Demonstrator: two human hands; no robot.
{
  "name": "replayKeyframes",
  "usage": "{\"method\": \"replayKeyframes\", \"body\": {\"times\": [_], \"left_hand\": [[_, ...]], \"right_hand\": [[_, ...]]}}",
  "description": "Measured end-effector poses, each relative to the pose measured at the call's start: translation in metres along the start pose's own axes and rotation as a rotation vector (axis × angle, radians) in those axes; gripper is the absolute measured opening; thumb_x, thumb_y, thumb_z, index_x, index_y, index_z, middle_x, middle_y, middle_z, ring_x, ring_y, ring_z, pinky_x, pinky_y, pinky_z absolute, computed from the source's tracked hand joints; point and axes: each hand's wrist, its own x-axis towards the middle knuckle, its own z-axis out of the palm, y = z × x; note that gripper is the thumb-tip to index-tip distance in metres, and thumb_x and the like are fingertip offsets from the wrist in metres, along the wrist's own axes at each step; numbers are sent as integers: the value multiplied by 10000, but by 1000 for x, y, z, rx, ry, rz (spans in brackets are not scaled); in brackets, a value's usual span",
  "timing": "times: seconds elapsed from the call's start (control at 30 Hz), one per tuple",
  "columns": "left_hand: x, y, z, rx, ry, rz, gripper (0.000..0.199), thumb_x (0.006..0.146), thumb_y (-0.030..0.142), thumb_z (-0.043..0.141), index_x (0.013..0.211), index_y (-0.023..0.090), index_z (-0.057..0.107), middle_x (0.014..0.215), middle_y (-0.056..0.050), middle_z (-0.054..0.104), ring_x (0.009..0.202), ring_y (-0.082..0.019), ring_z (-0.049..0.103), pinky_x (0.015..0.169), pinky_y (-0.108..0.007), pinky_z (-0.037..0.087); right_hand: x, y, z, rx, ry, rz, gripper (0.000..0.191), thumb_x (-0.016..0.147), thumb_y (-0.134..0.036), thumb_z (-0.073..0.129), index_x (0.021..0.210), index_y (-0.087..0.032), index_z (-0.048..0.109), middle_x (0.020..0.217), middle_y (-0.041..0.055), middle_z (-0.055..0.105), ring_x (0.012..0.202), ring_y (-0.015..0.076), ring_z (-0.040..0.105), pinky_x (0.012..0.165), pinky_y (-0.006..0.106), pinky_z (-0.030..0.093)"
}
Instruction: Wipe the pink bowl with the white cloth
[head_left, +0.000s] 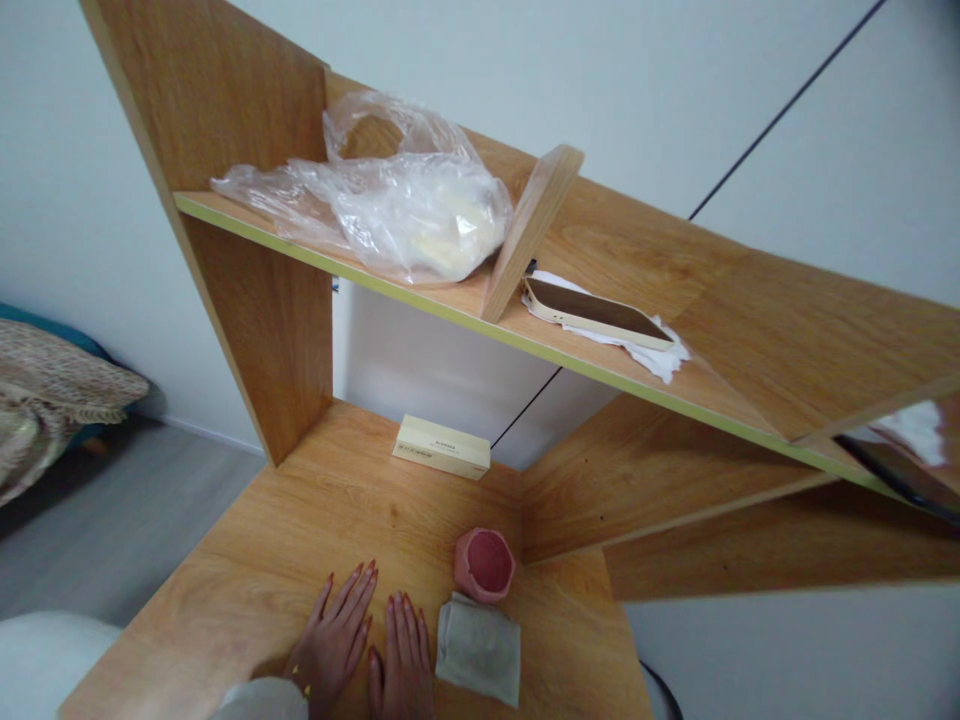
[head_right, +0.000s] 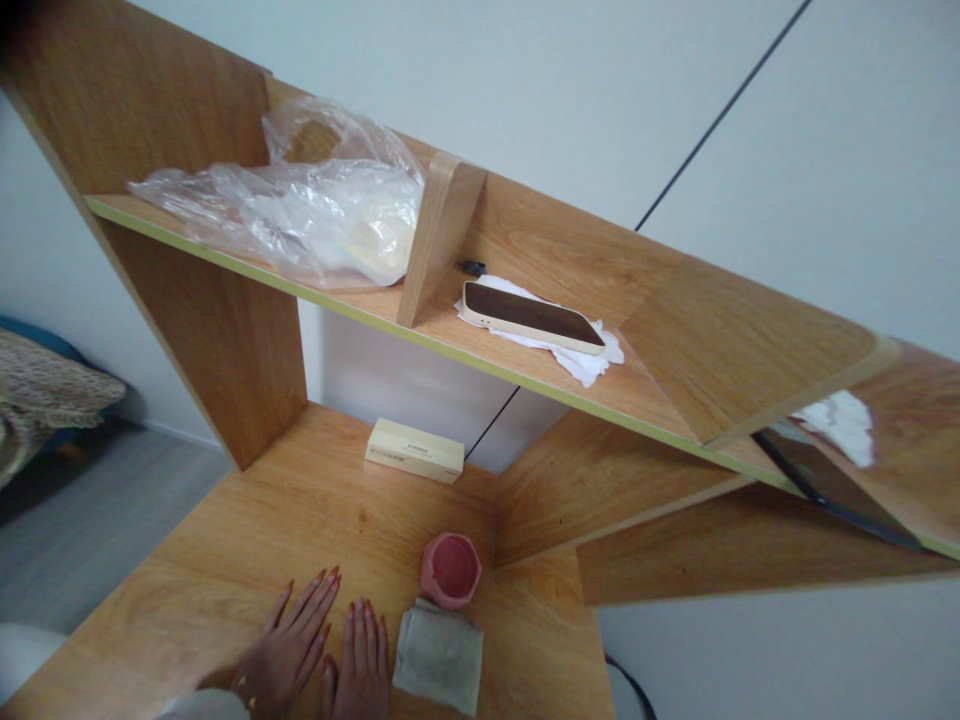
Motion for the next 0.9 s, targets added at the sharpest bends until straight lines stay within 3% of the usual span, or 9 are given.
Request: {"method": "replayKeyframes", "body": {"times": [0.23, 0.9], "left_hand": [[0, 0, -5, -6, -53, 9, 547, 881, 208, 323, 1424, 221, 383, 1458, -12, 434, 1429, -153, 177, 1175, -422, 16], [0, 2, 1, 1, -32, -11, 542, 857, 240, 358, 1392, 215, 439, 1441, -15, 455, 1444, -156, 89, 1178, -452, 4]], "right_hand": [[1, -1, -1, 3, 19, -4, 516, 932, -367, 351, 1440, -281, 330, 1277, 40, 601, 1172, 222, 558, 1033, 442, 410], [0, 2, 1, 10, 25, -19, 520, 928, -381, 369, 1438, -289, 333, 1271, 32, 606, 1160, 228, 570, 1020, 439, 423]]}}
